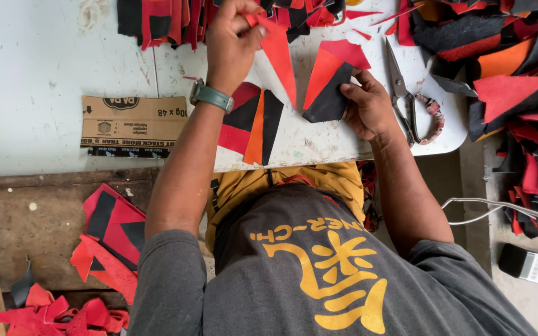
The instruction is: The person sits at a workbench covered with cut red, black and orange foam pieces. They pick up pieces, apply glue from a yellow bottle onto a layered piece, then press and align the pieces together by hand, setting completed pieces aside.
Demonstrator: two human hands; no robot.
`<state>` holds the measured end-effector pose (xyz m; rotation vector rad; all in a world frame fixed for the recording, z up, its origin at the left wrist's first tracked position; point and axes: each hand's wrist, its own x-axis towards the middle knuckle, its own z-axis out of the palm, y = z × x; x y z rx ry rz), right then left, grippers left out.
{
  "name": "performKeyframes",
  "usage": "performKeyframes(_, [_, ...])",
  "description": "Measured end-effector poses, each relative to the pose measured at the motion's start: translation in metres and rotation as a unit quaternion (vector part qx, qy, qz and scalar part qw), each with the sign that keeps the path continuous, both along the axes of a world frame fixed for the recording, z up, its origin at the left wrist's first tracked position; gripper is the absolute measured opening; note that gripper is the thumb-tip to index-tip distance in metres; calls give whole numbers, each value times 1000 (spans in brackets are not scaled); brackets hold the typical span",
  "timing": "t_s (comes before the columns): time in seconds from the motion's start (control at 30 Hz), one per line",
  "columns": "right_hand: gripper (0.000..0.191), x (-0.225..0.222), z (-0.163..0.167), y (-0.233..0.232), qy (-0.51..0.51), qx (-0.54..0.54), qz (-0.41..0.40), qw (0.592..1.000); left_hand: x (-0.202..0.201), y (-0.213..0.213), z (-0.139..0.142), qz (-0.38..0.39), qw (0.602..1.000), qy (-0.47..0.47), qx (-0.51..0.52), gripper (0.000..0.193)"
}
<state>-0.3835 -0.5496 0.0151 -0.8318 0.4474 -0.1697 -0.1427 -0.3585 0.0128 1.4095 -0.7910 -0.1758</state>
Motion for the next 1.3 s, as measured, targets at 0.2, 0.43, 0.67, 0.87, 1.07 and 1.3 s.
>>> performKeyframes(0.2, [32,0,0,-2,-22,11,10,1000,1,1,33,-25,998,53,30,18])
performKeyframes(0.43, [29,-2,0,2,-10,10,-4,1000,-20,5,28,-36,998,47,26,22])
performKeyframes(0.67, [22,-7,-2,10,9,-35,-8,999,-36,11,29,-41,997,29,54,23])
performKeyframes(0.87, [16,3,11,35,-78,-105,-7,991,-41,66,58,-71,991,-46,105,21])
performKeyframes(1.07, [34,39,25,92,-143,-134,111,974,-64,211,119,-8,992,-52,119,27])
performKeyframes(1.3, [49,54,-5,123,-181,-217,121,952,-179,453,213,279,841,53,461,22])
